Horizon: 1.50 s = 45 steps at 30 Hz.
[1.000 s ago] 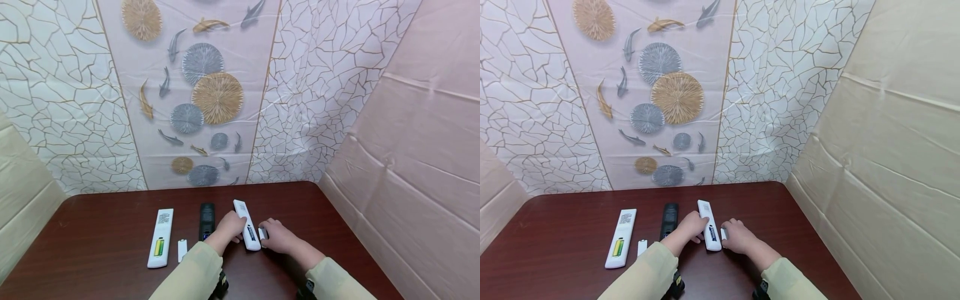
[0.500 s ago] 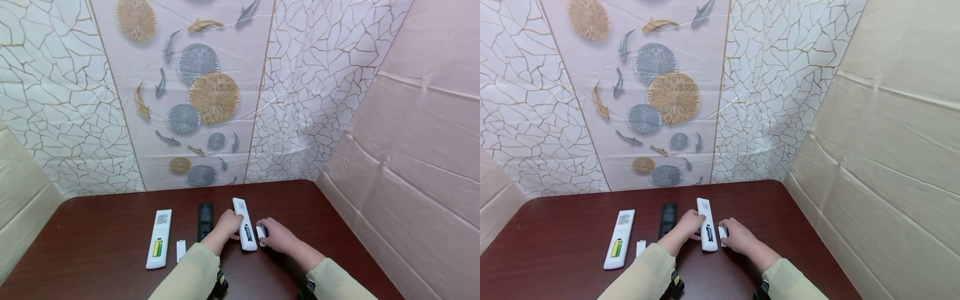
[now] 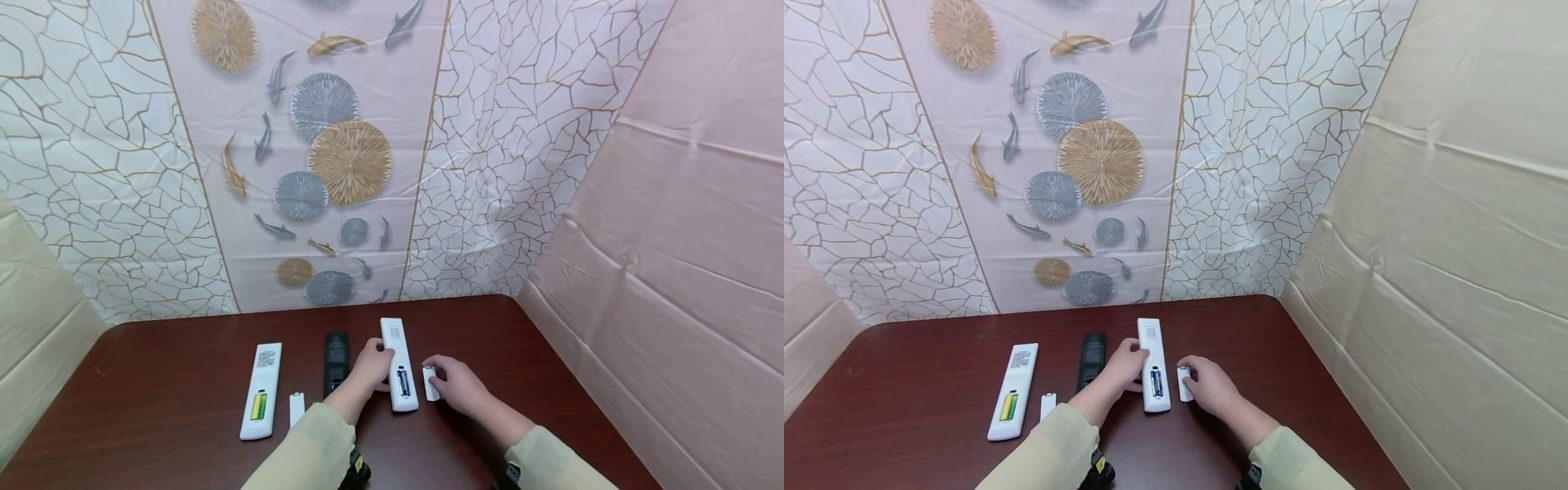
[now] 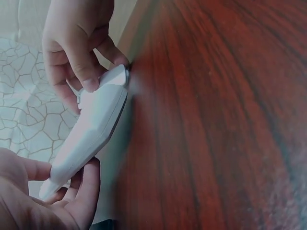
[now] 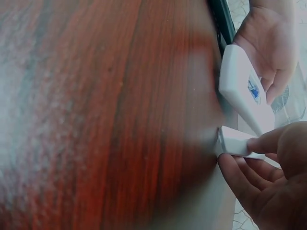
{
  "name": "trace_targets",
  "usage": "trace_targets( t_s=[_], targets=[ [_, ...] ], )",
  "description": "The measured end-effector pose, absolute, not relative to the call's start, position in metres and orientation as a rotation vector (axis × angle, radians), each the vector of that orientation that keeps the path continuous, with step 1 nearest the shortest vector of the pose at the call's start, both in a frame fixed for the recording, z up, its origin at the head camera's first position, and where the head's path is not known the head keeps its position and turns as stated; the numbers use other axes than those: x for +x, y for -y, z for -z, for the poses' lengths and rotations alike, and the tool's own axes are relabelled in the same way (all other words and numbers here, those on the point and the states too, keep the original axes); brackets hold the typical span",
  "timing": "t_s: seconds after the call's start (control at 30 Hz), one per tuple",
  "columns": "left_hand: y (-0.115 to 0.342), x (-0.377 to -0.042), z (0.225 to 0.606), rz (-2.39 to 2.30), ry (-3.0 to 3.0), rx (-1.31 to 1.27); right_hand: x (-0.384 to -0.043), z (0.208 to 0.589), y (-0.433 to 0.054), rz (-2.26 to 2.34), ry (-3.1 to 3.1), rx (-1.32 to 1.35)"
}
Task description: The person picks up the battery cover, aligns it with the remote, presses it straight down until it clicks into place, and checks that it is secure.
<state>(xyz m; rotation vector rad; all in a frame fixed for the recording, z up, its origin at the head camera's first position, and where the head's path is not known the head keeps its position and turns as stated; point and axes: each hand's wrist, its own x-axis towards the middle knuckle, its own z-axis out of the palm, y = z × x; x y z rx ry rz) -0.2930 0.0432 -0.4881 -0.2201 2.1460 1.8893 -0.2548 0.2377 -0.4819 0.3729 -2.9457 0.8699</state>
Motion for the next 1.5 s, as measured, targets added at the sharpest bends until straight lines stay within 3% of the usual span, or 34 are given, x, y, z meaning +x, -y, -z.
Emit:
trace_targets(
  t_s=[0.77, 1.5],
  targets=[
    [-0.033, -0.276, 0.468, -2.015, -2.051, -0.200, -0.256, 0.467, -0.230, -1.293, 2.769, 0.238],
    [-0.029, -0.275, 0.469, -2.021, -2.066, -0.188, -0.237, 0.454, -0.197, -1.425, 2.666, 0.435]
  ],
)
